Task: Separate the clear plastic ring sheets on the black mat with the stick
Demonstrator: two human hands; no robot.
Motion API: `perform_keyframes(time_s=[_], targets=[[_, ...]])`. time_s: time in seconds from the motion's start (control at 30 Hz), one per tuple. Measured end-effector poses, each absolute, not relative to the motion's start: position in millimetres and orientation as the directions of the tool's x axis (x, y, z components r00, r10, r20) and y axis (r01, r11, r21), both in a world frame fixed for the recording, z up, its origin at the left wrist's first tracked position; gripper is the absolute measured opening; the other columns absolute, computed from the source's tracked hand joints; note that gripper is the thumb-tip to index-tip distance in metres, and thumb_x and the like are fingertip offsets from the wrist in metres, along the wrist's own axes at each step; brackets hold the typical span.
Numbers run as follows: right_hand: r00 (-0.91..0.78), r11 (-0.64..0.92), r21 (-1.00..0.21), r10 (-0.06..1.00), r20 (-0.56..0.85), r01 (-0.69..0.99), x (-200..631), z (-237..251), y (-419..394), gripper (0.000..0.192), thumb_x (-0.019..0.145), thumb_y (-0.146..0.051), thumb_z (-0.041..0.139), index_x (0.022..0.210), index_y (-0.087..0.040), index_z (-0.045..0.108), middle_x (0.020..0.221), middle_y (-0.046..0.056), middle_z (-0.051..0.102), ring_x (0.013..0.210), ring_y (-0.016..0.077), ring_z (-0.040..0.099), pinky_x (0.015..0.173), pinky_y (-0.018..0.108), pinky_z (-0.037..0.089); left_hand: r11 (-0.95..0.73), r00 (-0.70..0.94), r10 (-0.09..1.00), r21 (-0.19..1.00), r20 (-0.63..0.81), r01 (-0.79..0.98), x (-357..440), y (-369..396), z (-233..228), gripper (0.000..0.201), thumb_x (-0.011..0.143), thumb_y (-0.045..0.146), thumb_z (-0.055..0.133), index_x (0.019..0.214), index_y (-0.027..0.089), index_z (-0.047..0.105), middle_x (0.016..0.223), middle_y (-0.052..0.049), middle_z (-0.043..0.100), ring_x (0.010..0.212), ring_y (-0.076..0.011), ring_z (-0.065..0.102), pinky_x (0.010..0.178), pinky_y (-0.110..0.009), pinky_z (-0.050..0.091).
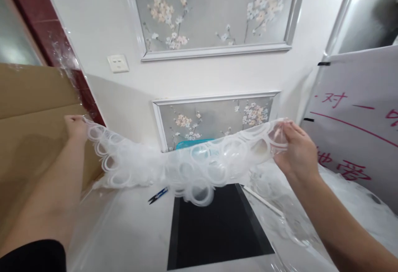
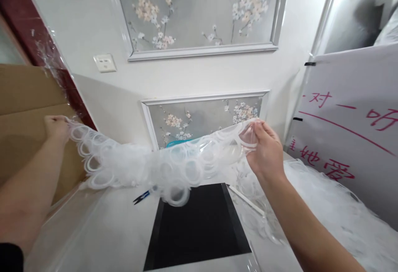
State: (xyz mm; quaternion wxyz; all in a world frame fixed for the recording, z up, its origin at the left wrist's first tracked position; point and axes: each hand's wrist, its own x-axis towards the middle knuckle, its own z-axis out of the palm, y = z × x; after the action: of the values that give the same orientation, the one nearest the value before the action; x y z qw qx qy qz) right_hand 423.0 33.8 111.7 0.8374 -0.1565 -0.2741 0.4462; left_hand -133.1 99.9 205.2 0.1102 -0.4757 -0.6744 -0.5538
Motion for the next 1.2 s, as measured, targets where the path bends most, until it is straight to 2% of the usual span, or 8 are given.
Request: perform_keyframes(time_s=[0.17, 0.37, 0.5, 0.63, 0.8, 0.97, 1.07, 1.2], targets=[[0.315, 0.509, -0.621, 0.860, 0.402, -0.596, 431, 127, 31, 0.012, 0.067, -0.015, 0.074, 0.067, -0.013, 0.062, 0.064, -0.003, 0.054, 0.056, 0.0081, 0.053, 0.059, 0.022, 0.050, 0.065, -0.528, 0.580, 0.611, 0.620, 0.789, -123, 112, 193, 0.014, 0.092, 0.025, 0.059, 0.088, 0.012, 0.056, 0.082, 0.000, 0.053, 0.068, -0.0114, 0.052, 0.061, -0.024, 0.046], [0.498, 0.692, -0.594, 0.716, 0.489, -0.411, 460, 133, 27, 0.020, 0.071, -0.022, 0.072, 0.060, -0.017, 0.056, 0.059, -0.005, 0.047, 0.048, 0.0072, 0.045, 0.049, 0.022, 0.041, 0.201, -0.598, 0.545, 0.600, 0.588, 0.774, -126, 99, 189, 0.011, 0.095, 0.023, 0.052, 0.096, 0.012, 0.054, 0.088, -0.002, 0.053, 0.074, -0.0138, 0.053, 0.067, -0.027, 0.046], [0.199, 0.522, -0.853, 0.835, 0.513, 0.012, 450, 133, 22, 0.025, 0.073, -0.040, 0.071, 0.068, -0.016, 0.063, 0.061, -0.002, 0.054, 0.053, 0.0101, 0.048, 0.052, 0.024, 0.039, 0.232, -0.556, 0.601, 0.541, 0.574, 0.808, -108, 97, 200, 0.011, 0.096, 0.017, 0.043, 0.099, 0.011, 0.052, 0.094, -0.005, 0.056, 0.090, -0.0193, 0.055, 0.077, -0.031, 0.045], [0.055, 0.532, -0.733, 0.793, 0.607, 0.424, 425, 159, 24, 0.030, 0.076, -0.044, 0.068, 0.062, -0.017, 0.062, 0.052, -0.002, 0.055, 0.051, 0.0121, 0.051, 0.052, 0.025, 0.038, 0.234, -0.441, 0.739, 0.419, 0.509, 0.877, -47, 108, 217, 0.019, 0.083, 0.021, 0.060, 0.095, 0.007, 0.054, 0.096, -0.014, 0.062, 0.107, -0.0352, 0.053, 0.089, -0.046, 0.039], [-0.036, 0.618, -0.643, 0.733, 0.679, 0.452, 401, 184, 28, 0.028, 0.072, -0.040, 0.072, 0.057, -0.018, 0.063, 0.045, -0.003, 0.057, 0.042, 0.0109, 0.050, 0.047, 0.025, 0.037, -0.117, -0.057, 0.857, 0.301, 0.512, 0.946, 81, 66, 194, 0.054, 0.087, 0.055, 0.055, 0.127, 0.020, 0.048, 0.123, -0.010, 0.058, 0.112, -0.0299, 0.055, 0.096, -0.042, 0.040], [-0.087, 0.603, -0.767, 0.795, 0.600, 0.220, 384, 186, 14, 0.022, 0.064, -0.030, 0.081, 0.057, -0.018, 0.064, 0.048, -0.004, 0.059, 0.032, 0.0064, 0.041, 0.037, 0.023, 0.030, -0.615, 0.450, 0.788, 0.514, 0.420, 0.598, 172, -20, 125, 0.114, 0.064, 0.056, 0.079, 0.149, 0.030, 0.010, 0.141, -0.013, 0.041, 0.125, -0.0347, 0.045, 0.093, -0.044, 0.045], [-0.112, 0.564, -0.821, 0.825, 0.555, 0.089, 385, 189, 0, 0.021, 0.061, -0.024, 0.083, 0.058, -0.017, 0.063, 0.047, -0.005, 0.058, 0.032, 0.0042, 0.038, 0.034, 0.021, 0.027, -0.550, 0.382, 0.835, 0.611, 0.396, 0.569, 177, -39, 102, 0.078, 0.080, 0.045, 0.067, 0.144, 0.030, 0.026, 0.129, -0.012, 0.053, 0.110, -0.0312, 0.056, 0.085, -0.042, 0.047], [-0.140, 0.575, -0.812, 0.816, 0.560, 0.105, 399, 196, -15, 0.024, 0.060, -0.025, 0.085, 0.057, -0.016, 0.063, 0.046, -0.005, 0.057, 0.034, 0.0030, 0.038, 0.034, 0.019, 0.025, -0.420, 0.424, 0.884, 0.734, 0.197, 0.534, 152, -38, 98, 0.031, 0.088, 0.050, 0.053, 0.089, 0.020, 0.063, 0.079, -0.003, 0.061, 0.074, -0.0220, 0.059, 0.067, -0.033, 0.046]])
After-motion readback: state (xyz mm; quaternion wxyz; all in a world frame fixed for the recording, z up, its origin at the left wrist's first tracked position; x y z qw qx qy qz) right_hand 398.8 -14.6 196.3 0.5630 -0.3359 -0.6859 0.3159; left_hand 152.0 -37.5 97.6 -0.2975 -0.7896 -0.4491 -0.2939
